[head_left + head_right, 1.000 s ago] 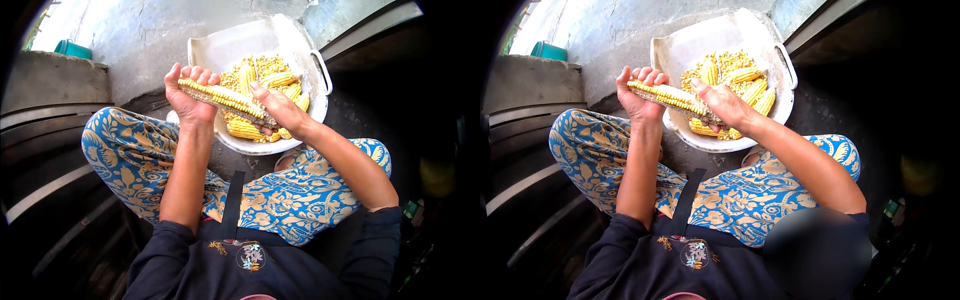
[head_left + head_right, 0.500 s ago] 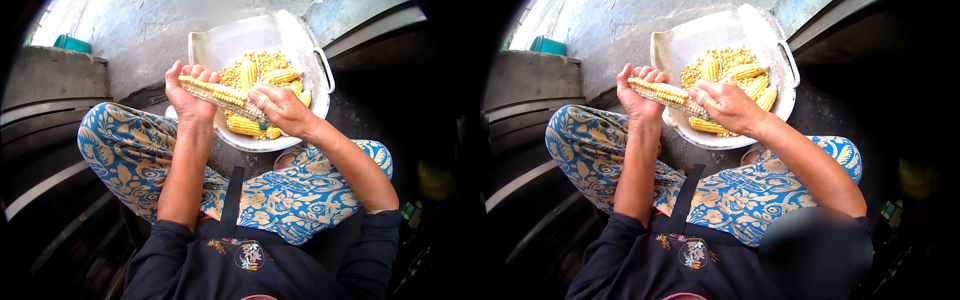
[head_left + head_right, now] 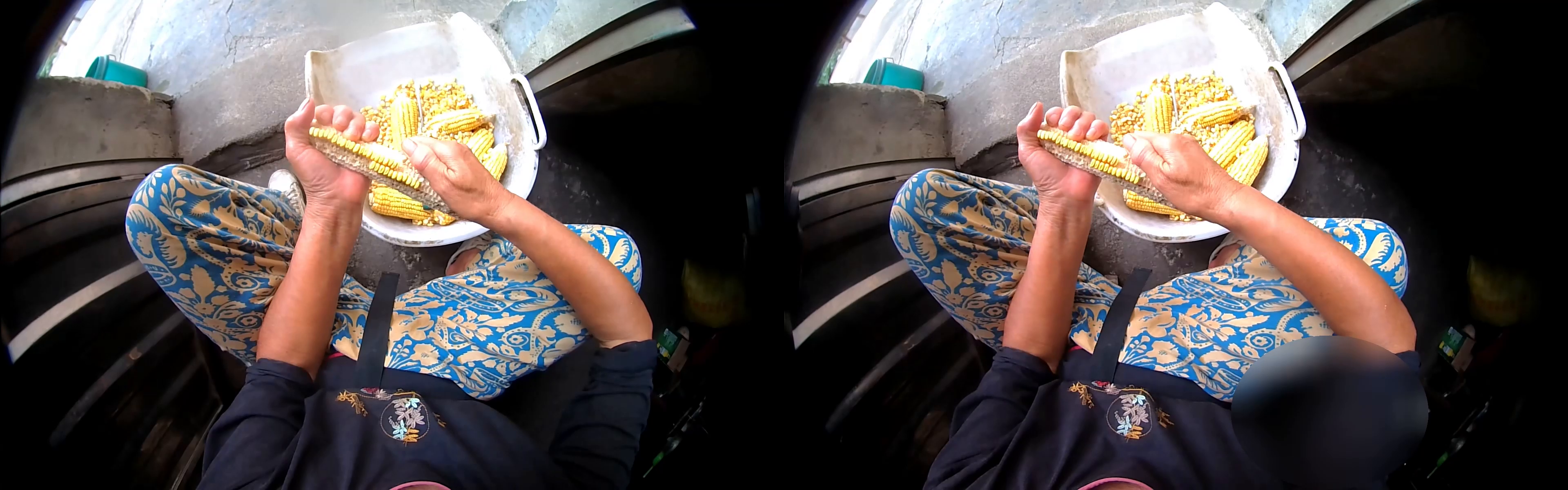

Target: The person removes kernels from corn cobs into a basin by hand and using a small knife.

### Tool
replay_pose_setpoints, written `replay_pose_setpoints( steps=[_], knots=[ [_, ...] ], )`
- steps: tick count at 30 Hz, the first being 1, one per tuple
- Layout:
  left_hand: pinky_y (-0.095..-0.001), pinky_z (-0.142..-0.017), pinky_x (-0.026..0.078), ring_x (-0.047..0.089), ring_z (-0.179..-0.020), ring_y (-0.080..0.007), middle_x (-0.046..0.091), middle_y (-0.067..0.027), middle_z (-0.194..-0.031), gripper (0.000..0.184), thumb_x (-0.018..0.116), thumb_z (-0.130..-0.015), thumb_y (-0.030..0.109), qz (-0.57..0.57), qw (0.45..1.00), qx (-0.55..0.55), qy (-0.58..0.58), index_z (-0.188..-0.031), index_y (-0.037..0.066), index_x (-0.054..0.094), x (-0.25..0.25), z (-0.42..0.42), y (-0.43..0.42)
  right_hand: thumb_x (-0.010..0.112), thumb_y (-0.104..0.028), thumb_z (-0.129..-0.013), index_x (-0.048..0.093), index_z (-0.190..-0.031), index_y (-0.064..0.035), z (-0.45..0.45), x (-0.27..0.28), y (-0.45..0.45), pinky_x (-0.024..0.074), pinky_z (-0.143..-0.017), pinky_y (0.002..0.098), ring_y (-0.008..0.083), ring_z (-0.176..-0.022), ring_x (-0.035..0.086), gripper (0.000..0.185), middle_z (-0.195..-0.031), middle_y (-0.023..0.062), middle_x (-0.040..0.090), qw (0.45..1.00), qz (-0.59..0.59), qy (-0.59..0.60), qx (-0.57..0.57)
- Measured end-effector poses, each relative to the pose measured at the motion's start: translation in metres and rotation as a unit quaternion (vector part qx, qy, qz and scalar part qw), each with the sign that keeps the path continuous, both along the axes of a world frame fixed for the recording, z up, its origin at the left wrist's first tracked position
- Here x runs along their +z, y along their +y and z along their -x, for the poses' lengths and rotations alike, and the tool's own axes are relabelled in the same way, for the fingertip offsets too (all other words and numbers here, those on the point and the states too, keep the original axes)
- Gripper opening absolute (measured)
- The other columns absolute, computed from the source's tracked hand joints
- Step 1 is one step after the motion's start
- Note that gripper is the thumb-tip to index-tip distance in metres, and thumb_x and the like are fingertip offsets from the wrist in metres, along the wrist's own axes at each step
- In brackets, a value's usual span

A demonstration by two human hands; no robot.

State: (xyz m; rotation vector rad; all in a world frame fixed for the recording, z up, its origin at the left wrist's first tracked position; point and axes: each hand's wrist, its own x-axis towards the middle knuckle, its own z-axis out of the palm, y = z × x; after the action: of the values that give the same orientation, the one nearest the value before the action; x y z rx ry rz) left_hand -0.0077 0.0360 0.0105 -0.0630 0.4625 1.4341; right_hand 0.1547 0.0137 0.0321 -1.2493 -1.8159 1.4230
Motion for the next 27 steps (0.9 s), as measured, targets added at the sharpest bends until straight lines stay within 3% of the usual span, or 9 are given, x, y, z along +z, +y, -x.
replay_pose_setpoints(
  steps=[5,7,12,14,17,22,25,27],
  knots=[
    [-0.0293,-0.056,0.033,0.035,-0.052,-0.0122,0.036,0.0014,-0.057,0.028,0.058,-0.078,0.029,-0.012,1.000,-0.011,0.010,-0.061,0.013,0.042,0.003,-0.002,0.000,0.044,-0.039,-0.092,0.058,-0.091,0.0028,-0.003,0.000,0.003,0.0451,-0.067,0.0351,0.0237,-0.073,0.059,0.044,-0.075,0.0162,0.061,0.998,0.037,0.041,-0.012],
    [-0.0304,-0.057,0.034,0.036,-0.053,-0.0131,0.037,0.0006,-0.059,0.029,0.057,-0.079,0.031,0.001,0.998,-0.016,0.061,-0.062,0.013,0.042,0.007,-0.010,-0.003,0.046,-0.044,-0.089,0.059,-0.100,0.0024,-0.003,0.013,0.007,0.0465,-0.071,0.0346,0.0251,-0.079,0.061,0.050,-0.082,0.0173,0.063,0.992,0.107,-0.056,0.047],
    [-0.0306,-0.057,0.035,0.035,-0.054,-0.0136,0.034,0.0001,-0.059,0.030,0.056,-0.080,0.031,0.029,0.997,-0.034,0.062,-0.062,0.013,0.040,0.004,-0.020,-0.010,0.044,-0.046,-0.088,0.059,-0.103,0.0043,0.002,0.016,-0.001,0.0459,-0.078,0.0333,0.0271,-0.087,0.062,0.055,-0.088,0.0201,0.063,0.995,0.094,-0.021,0.023],
    [-0.0304,-0.056,0.035,0.036,-0.054,-0.0133,0.032,0.0003,-0.058,0.029,0.056,-0.080,0.030,0.019,0.998,-0.033,0.058,-0.062,0.014,0.039,0.002,-0.021,-0.012,0.040,-0.044,-0.092,0.055,-0.108,0.0038,-0.001,0.017,0.000,0.0418,-0.083,0.0300,0.0178,-0.092,0.056,0.053,-0.096,0.0126,0.061,0.988,0.143,-0.029,0.056],
    [-0.0300,-0.055,0.035,0.037,-0.053,-0.0133,0.034,0.0000,-0.059,0.030,0.055,-0.080,0.030,0.015,0.998,-0.027,0.052,-0.061,0.014,0.039,0.004,-0.021,-0.014,0.041,-0.041,-0.092,0.059,-0.102,0.0044,-0.001,-0.006,-0.003,0.0453,-0.074,0.0295,0.0161,-0.082,0.059,0.050,-0.083,0.0126,0.063,0.992,0.116,0.050,-0.007],
    [-0.0303,-0.056,0.038,0.040,-0.054,-0.0138,0.038,-0.0011,-0.060,0.028,0.055,-0.081,0.030,0.011,0.997,-0.038,0.065,-0.063,0.013,0.040,0.012,-0.020,-0.014,0.040,-0.041,-0.094,0.060,-0.099,0.0034,0.000,-0.002,-0.002,0.0446,-0.072,0.0268,0.0093,-0.079,0.054,0.049,-0.082,0.0076,0.063,0.990,0.115,0.079,-0.029],
    [-0.0308,-0.058,0.040,0.042,-0.054,-0.0143,0.040,-0.0015,-0.061,0.027,0.055,-0.081,0.030,0.042,0.997,-0.023,0.064,-0.065,0.013,0.042,0.006,-0.017,-0.011,0.042,-0.045,-0.092,0.059,-0.102,0.0024,0.000,0.011,-0.001,0.0459,-0.072,0.0312,0.0163,-0.080,0.059,0.052,-0.082,0.0129,0.063,0.978,0.182,0.097,-0.028],
    [-0.0329,-0.056,0.042,0.046,-0.054,-0.0164,0.046,-0.0040,-0.061,0.028,0.056,-0.080,0.033,0.091,0.994,-0.008,0.062,-0.067,0.013,0.043,-0.003,-0.015,-0.008,0.044,-0.051,-0.088,0.057,-0.103,0.0002,-0.001,0.019,-0.002,0.0470,-0.072,0.0388,0.0301,-0.082,0.063,0.055,-0.082,0.0213,0.063,0.986,0.022,-0.156,0.057]
  ],
)
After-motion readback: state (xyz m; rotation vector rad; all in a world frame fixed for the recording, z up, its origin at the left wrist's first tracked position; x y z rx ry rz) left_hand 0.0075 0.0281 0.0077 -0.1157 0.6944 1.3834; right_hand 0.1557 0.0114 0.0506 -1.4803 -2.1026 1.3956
